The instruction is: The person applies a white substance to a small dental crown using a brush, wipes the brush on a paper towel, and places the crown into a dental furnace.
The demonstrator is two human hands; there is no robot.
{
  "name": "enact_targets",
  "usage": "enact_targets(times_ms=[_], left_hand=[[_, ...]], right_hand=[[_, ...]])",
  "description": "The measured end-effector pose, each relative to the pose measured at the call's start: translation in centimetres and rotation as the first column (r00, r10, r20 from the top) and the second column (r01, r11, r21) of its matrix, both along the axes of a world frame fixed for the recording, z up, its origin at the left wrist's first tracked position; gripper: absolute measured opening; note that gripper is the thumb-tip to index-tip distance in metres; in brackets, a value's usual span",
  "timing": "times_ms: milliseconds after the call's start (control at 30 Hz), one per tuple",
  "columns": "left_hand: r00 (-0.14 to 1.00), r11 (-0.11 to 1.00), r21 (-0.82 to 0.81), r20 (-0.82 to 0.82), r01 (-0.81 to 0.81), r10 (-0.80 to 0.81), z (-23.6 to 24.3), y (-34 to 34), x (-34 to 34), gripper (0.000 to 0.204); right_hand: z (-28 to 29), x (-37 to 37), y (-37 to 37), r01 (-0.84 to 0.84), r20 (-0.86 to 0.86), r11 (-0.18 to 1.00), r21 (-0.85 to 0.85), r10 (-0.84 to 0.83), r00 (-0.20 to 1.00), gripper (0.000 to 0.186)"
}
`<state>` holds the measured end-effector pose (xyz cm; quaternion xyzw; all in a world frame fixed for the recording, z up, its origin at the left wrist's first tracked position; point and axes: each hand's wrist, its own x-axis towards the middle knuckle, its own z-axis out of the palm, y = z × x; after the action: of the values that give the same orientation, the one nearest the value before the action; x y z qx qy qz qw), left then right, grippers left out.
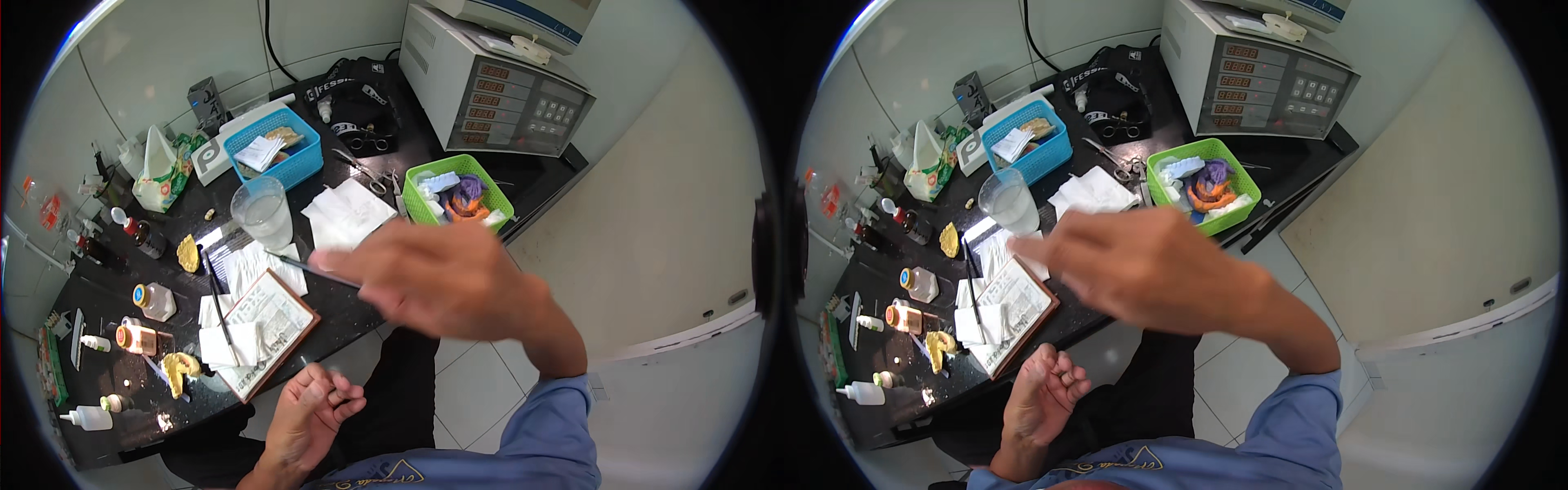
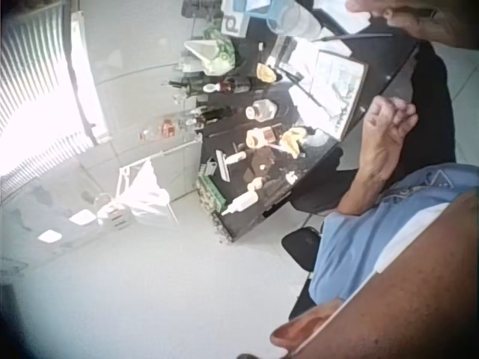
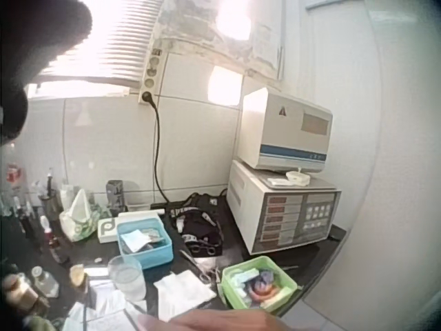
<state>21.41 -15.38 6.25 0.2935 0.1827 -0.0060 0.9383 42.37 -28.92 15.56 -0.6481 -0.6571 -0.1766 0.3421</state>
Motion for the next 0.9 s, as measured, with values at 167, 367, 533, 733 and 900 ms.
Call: enact_targets(times_ms=[167,367,533,733,900], left_hand=[[0.996,0.996,0.046,0.038,0.082,-0.084,-1.4,-2.0,2.0,0.03],[0.982,0.985,0.115,0.124,0.129,-0.144,-3.4,-3.6,2.5,0.037],[0.977,0.96,0.196,0.032,0.201,-0.212,-4.0,-5.1,3.5,0.034],[0.993,0.977,0.177,-0.032,0.117,-0.114,-4.7,-6.4,5.1,0.03],[0.998,0.981,0.18,-0.016,0.07,-0.068,-4.6,-7.1,6.4,0.03]], right_hand=[[6.4,10.2,-5.3,0.399,-0.135,0.91,0.109,-0.385,0.913,0.036],[12.3,22.3,-7.7,0.561,-0.267,0.823,0.088,-0.523,0.81,0.037],[11.1,30.4,-7.8,0.651,-0.156,0.756,-0.062,-0.652,0.742,0.038],[9.5,31.6,-5.8,0.633,-0.231,0.737,-0.236,-0.675,0.7,0.035],[9.5,32.2,-5.5,0.61,-0.296,0.737,-0.289,-0.675,0.675,0.035]])
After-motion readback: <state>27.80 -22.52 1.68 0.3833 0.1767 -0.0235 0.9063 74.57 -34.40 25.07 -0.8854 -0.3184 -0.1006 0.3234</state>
